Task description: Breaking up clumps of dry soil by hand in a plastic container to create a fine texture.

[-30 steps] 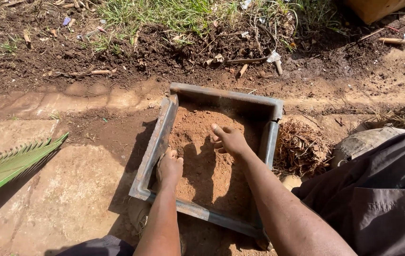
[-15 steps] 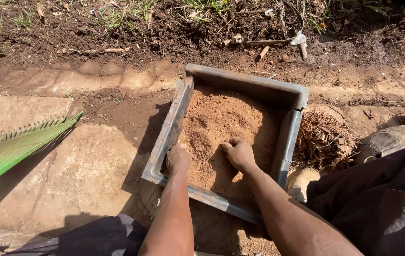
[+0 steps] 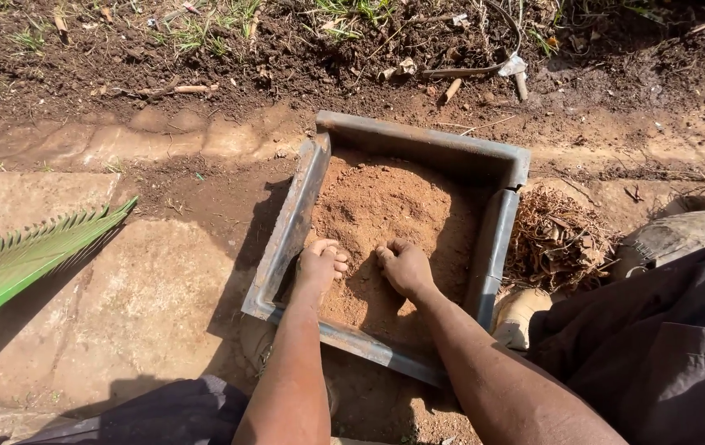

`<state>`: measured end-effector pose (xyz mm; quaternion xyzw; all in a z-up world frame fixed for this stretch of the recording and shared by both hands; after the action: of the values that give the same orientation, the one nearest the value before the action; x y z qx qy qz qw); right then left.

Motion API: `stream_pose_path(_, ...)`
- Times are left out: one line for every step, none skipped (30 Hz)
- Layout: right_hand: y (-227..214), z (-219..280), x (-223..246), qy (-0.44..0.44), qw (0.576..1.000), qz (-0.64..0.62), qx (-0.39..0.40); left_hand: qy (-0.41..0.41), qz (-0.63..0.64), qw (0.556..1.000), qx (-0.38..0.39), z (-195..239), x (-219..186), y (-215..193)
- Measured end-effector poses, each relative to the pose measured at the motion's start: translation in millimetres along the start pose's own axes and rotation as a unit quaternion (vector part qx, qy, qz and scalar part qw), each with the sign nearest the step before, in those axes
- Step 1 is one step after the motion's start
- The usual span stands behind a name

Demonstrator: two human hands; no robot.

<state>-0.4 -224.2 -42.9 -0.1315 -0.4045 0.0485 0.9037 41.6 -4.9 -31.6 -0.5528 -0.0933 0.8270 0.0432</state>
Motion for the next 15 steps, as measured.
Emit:
stream_pose_path(3, 2, 3, 0.000, 1.000, -0.001, 0.000, 0.000, -0.001, 1.000, 0.000, 2, 0, 0)
stream_pose_path(8, 3, 9, -0.011, 0.999, -0.034, 0.024, 0.002, 0.049, 0.999, 0.003, 3, -1, 2)
stream_pose_path(13, 4, 15, -0.022, 0.996, -0.067, 0.048, 0.003, 0.099, 0.995, 0.006, 3, -2, 4)
stream_pose_path(13, 9, 21, -0.024, 0.996, -0.067, 0.049, 0.004, 0.099, 0.995, 0.006, 3, 1, 8)
stream_pose_path(17, 14, 26, -0.023, 0.993, -0.086, 0.074, 0.026, 0.103, 0.994, 0.018, 3, 1, 14)
stream_pose_path(22, 20, 31, -0.023, 0.989, -0.106, 0.100, 0.048, 0.106, 0.993, 0.030, 3, 0, 18)
stream_pose_path(24, 26, 36, -0.024, 0.989, -0.107, 0.100, 0.050, 0.104, 0.993, 0.030, 5, -1, 17)
stream_pose_path(25, 32, 40, -0.027, 0.986, -0.122, 0.114, 0.045, 0.111, 0.992, 0.043, 6, -2, 21)
stream_pose_path(26, 38, 43, -0.030, 0.982, -0.137, 0.127, 0.041, 0.118, 0.991, 0.057, 8, -2, 25)
stream_pose_path(27, 31, 37, -0.029, 0.982, -0.138, 0.124, 0.041, 0.118, 0.990, 0.060, 9, -5, 25)
stream_pose_path(26, 23, 30, -0.026, 0.982, -0.148, 0.112, 0.036, 0.127, 0.990, 0.055, 10, -7, 24)
stream_pose_path(28, 15, 24, -0.023, 0.982, -0.157, 0.103, 0.031, 0.135, 0.989, 0.047, 11, -9, 20)
stream_pose_path(25, 13, 20, -0.022, 0.982, -0.158, 0.102, 0.030, 0.135, 0.989, 0.048, 8, -5, 17)
stream_pose_path(17, 9, 16, -0.018, 0.985, -0.157, 0.072, 0.028, 0.125, 0.992, 0.022, 2, 0, 10)
stream_pose_path(10, 4, 12, -0.013, 0.987, -0.156, 0.042, 0.027, 0.115, 0.993, -0.005, -3, 4, 2)
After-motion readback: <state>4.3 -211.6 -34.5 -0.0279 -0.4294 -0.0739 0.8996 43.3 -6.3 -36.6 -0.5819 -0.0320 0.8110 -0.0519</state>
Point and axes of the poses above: each hand's wrist, its own z-axis away from the middle knuckle, its own y-axis out of the palm, x = y × z, the point moved 8 cm from there along -z, towards the middle knuckle, and after that the axes turned 8 degrees about y, right-handed, at the moved point
